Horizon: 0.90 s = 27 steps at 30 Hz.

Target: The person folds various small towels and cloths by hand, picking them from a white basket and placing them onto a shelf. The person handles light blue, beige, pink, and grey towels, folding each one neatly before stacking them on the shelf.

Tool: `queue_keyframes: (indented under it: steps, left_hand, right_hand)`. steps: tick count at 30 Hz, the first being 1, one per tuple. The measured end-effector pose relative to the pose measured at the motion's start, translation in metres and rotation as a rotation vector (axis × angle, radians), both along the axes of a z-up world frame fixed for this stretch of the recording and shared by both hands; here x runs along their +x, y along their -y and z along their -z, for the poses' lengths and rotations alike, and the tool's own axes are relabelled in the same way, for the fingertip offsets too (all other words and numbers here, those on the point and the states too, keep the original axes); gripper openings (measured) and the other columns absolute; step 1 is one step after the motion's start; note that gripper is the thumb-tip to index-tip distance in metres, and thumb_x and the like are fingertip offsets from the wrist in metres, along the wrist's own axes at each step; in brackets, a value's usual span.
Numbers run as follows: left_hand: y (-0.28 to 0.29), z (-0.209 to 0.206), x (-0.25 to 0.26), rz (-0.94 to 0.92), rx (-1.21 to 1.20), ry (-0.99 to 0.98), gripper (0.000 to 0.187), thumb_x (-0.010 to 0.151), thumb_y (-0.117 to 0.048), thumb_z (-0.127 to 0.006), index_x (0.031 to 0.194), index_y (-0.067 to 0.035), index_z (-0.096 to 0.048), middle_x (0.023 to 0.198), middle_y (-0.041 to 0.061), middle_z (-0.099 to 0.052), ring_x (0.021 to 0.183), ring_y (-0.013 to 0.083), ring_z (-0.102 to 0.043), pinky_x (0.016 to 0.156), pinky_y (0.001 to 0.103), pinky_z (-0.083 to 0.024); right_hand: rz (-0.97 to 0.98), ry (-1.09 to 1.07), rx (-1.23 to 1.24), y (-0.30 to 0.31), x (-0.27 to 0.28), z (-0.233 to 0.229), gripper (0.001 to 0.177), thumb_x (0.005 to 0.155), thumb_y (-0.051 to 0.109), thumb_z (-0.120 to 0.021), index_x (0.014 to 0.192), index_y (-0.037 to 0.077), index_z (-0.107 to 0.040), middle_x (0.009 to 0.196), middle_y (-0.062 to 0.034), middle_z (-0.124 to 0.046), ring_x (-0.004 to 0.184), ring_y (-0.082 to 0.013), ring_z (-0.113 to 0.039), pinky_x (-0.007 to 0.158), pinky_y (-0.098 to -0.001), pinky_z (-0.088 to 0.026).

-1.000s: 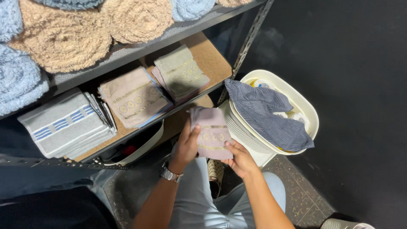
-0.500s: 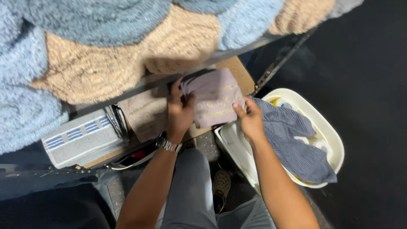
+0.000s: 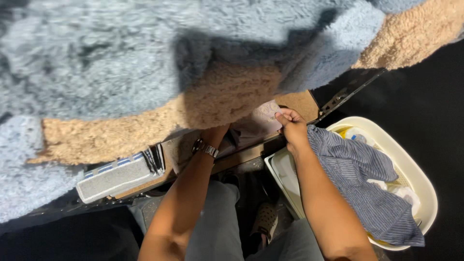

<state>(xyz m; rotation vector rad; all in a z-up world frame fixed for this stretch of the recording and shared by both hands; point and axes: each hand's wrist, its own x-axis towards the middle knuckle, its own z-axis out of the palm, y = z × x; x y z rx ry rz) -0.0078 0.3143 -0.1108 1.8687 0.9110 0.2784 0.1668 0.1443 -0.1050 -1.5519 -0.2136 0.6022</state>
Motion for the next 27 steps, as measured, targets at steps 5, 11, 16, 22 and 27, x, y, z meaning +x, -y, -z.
queue_keyframes:
  steps: [5,11,16,22,27]
  left_hand:
    - [0.031,-0.015,0.006,-0.274,0.308,0.156,0.056,0.106,-0.047,-0.061,0.058,-0.019,-0.055,0.042,0.003,-0.054,0.032,0.009,-0.038,0.04,0.021,-0.028]
    - [0.129,-0.072,-0.015,-0.253,0.829,0.244,0.087,0.08,-0.046,-0.069,0.152,-0.002,-0.048,0.155,0.029,-0.044,0.149,0.0492,-0.04,0.116,0.064,-0.034]
    - [0.191,-0.022,-0.001,-0.015,0.858,0.36,0.075,0.089,-0.043,-0.068,0.151,-0.006,-0.05,0.161,0.023,-0.043,0.151,0.0449,-0.038,0.111,0.068,-0.033]
    - [0.247,-0.006,0.03,0.341,0.756,0.284,0.067,0.083,-0.037,-0.079,0.141,-0.01,-0.061,0.163,0.015,-0.043,0.153,0.0395,-0.035,0.119,0.063,-0.027]
    - [0.288,-0.007,0.063,0.65,0.698,0.152,0.068,0.092,-0.052,-0.069,0.145,-0.011,-0.057,0.161,0.017,-0.043,0.153,0.0399,-0.031,0.12,0.062,-0.025]
  right_hand:
    - [0.165,0.226,0.013,0.024,-0.001,0.017,0.019,0.096,0.017,-0.08,0.114,0.009,-0.076,0.091,0.0023,-0.07,0.083,-0.0083,-0.061,0.069,-0.0228,-0.054]
    - [0.095,0.89,-0.301,0.134,-0.039,0.021,0.02,0.092,0.022,-0.085,0.108,0.013,-0.077,0.092,-0.009,-0.074,0.094,-0.0319,-0.073,0.085,-0.0416,-0.058]
    - [0.154,1.214,-0.818,0.249,-0.077,0.036,0.036,0.092,0.048,-0.072,0.119,0.025,-0.072,0.124,0.0019,-0.068,0.124,-0.0235,-0.061,0.102,-0.0474,-0.036]
    - [0.316,1.106,-1.176,0.364,-0.067,0.049,0.055,0.098,0.056,-0.05,0.136,0.019,-0.065,0.144,-0.0026,-0.064,0.143,-0.0259,-0.051,0.108,-0.0579,-0.029]
    - [0.288,0.982,-1.292,0.385,-0.06,0.05,0.055,0.098,0.058,-0.046,0.137,0.025,-0.067,0.144,-0.0006,-0.065,0.139,-0.0266,-0.054,0.103,-0.0636,-0.036]
